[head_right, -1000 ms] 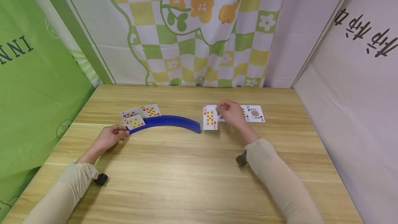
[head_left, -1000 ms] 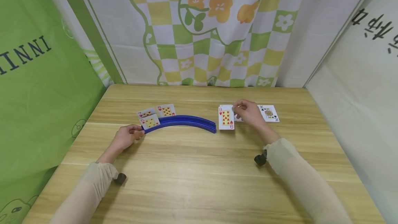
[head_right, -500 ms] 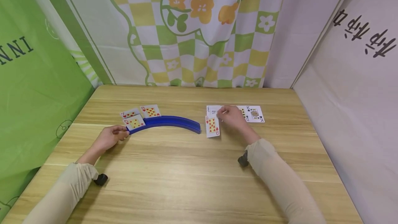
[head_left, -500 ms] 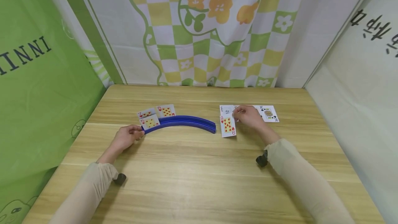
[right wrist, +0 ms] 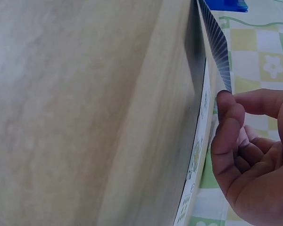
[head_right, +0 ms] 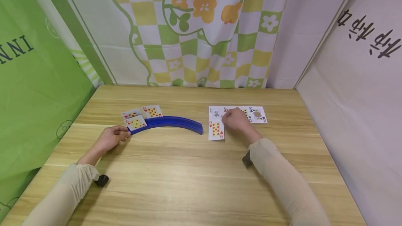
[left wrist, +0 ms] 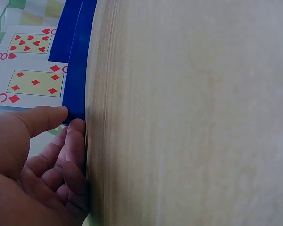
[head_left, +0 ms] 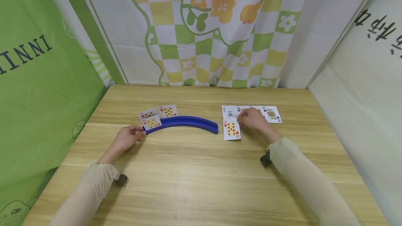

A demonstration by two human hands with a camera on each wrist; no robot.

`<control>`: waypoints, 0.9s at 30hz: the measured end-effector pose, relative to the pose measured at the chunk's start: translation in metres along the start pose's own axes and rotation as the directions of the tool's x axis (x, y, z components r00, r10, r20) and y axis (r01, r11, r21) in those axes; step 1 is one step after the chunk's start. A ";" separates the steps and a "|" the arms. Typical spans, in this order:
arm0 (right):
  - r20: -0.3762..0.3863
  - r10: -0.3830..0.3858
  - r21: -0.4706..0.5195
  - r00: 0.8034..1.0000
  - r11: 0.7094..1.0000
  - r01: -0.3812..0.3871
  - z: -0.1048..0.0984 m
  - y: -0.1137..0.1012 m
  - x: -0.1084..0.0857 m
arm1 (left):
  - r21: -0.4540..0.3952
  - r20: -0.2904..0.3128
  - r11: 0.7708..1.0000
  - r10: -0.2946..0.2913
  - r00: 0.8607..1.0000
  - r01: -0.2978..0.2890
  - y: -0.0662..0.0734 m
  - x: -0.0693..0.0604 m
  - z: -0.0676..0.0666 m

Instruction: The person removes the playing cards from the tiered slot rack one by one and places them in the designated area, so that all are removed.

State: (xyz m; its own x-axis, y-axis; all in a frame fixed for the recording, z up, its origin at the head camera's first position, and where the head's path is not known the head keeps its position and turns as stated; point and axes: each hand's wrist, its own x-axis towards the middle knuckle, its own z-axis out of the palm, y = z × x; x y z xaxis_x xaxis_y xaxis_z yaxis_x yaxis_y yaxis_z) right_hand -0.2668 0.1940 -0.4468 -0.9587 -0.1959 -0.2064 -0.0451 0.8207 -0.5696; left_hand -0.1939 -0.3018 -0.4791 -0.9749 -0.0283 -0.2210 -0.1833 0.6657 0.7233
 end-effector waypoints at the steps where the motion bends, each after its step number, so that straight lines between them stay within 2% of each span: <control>1: 0.006 0.001 -0.010 1.000 1.000 -0.001 0.000 0.000 0.000 | 0.003 0.001 1.000 0.001 1.000 -0.001 0.000 0.000 0.000; 9: 0.049 0.007 -0.034 0.999 0.999 -0.006 -0.002 0.001 -0.002 | 0.004 0.000 1.000 -0.011 1.000 0.011 -0.001 0.001 0.000; 16: 0.068 0.027 -0.004 0.997 1.000 -0.026 -0.002 0.003 -0.003 | 0.005 -0.002 1.000 -0.020 1.000 0.020 -0.001 0.001 0.000; 27: 0.048 -0.025 0.009 0.999 1.000 0.024 -0.003 0.002 -0.002 | -0.001 -0.006 1.000 -0.014 1.000 0.014 -0.001 0.001 0.000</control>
State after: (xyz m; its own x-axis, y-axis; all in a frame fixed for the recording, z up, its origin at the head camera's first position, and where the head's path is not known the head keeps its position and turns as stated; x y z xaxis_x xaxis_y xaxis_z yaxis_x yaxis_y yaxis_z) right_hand -0.2663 0.1979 -0.4455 -0.9428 -0.2412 -0.2299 -0.0658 0.8111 -0.5812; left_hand -0.1951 -0.3027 -0.4803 -0.9730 -0.0421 -0.2270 -0.1969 0.6646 0.7208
